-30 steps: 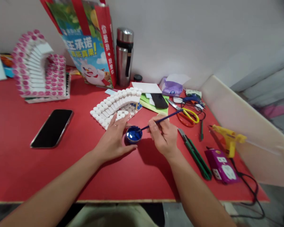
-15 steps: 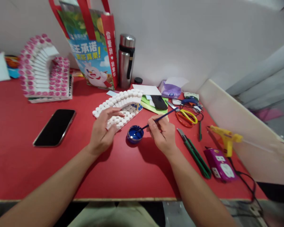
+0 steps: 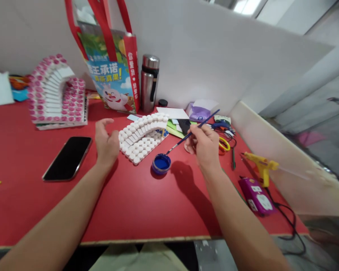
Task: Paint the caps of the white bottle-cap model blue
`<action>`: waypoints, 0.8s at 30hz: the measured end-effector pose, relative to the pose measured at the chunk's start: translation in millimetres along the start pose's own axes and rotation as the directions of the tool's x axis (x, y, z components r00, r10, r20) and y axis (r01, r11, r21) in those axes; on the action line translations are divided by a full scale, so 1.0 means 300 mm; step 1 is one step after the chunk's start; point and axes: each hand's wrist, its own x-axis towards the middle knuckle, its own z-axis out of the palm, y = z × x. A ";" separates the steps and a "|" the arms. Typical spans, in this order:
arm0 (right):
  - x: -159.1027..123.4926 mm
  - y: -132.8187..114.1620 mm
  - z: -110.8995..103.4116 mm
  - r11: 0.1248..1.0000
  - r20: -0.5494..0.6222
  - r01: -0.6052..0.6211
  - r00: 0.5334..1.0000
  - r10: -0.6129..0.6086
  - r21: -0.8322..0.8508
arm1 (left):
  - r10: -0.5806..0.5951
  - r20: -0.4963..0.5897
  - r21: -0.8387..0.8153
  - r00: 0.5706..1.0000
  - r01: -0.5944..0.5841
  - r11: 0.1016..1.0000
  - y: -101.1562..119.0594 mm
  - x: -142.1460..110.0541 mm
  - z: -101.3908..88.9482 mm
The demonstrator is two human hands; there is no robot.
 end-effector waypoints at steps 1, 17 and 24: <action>0.015 -0.008 0.005 1.000 0.001 -0.003 1.000 0.003 0.008 | -0.007 0.028 0.012 1.000 0.007 1.000 -0.010 -0.011 0.005; -0.033 0.107 -0.025 0.996 0.117 -0.091 0.989 0.092 -0.011 | -0.046 0.384 0.246 0.922 -0.054 0.968 -0.006 -0.010 0.028; -0.018 0.106 -0.036 0.990 0.116 -0.137 0.985 0.132 0.034 | -0.014 0.438 0.320 0.899 -0.141 0.937 -0.007 -0.004 0.021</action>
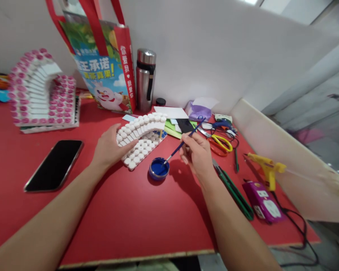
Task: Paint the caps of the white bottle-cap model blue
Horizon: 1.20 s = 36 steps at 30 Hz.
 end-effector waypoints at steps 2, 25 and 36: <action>0.005 0.004 -0.001 1.000 -0.006 -0.023 1.000 0.023 0.020 | 0.011 -0.020 -0.002 1.000 -0.011 1.000 -0.012 0.001 0.005; 0.023 0.011 0.002 0.998 -0.081 -0.019 0.996 0.024 0.066 | 0.092 -0.044 0.034 0.995 -0.091 0.995 -0.031 0.009 0.024; -0.001 0.019 0.007 0.998 -0.026 0.065 0.998 -0.065 -0.018 | 0.062 -0.028 0.052 0.998 -0.060 0.997 -0.027 0.016 0.019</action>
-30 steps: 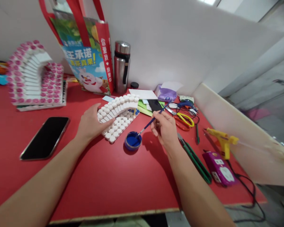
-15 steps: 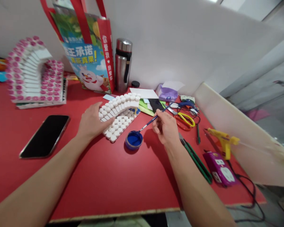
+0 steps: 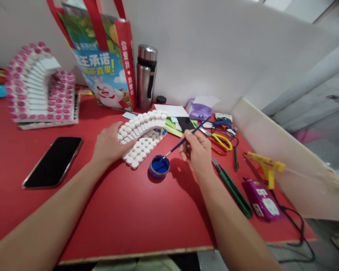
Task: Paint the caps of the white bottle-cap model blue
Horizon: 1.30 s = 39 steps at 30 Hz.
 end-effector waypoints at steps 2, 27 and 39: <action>0.018 0.006 -0.005 0.999 -0.060 -0.008 0.998 0.011 0.050 | -0.004 0.002 -0.003 1.000 0.004 1.000 -0.001 0.003 -0.003; -0.001 0.055 -0.005 0.880 0.006 0.269 0.957 -0.289 -0.391 | 0.026 0.033 -0.168 0.999 -0.020 0.986 -0.016 0.001 -0.023; 0.009 0.080 -0.007 0.836 0.059 0.309 0.946 -0.318 -0.453 | 0.016 0.185 0.016 0.983 -0.019 1.000 0.029 -0.007 -0.066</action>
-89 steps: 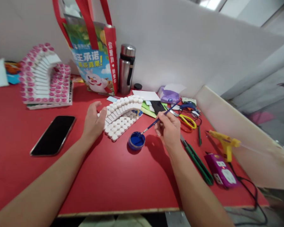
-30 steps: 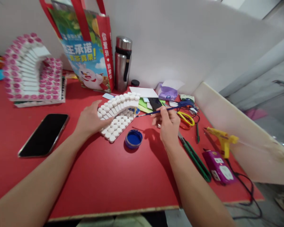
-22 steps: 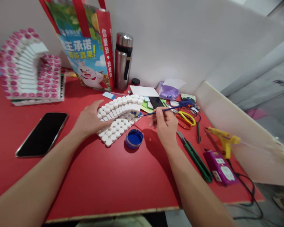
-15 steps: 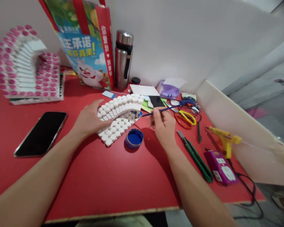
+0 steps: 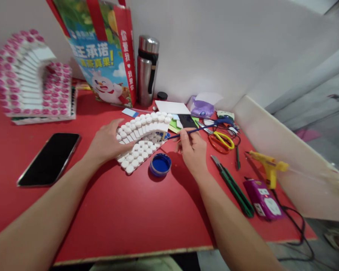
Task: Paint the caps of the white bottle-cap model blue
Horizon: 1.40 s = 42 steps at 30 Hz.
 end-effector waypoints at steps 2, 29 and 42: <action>0.001 0.003 0.000 1.000 0.006 0.008 1.000 -0.008 -0.007 | -0.009 0.019 0.024 1.000 0.009 1.000 0.010 -0.002 -0.009; 0.010 -0.001 -0.013 0.999 -0.052 -0.032 0.998 0.032 0.004 | -0.009 0.026 0.051 1.000 0.007 0.999 0.003 0.004 -0.005; 0.002 -0.011 -0.004 0.999 -0.023 -0.015 1.000 0.014 -0.041 | -0.025 0.020 0.047 0.999 0.024 0.999 0.010 0.002 -0.008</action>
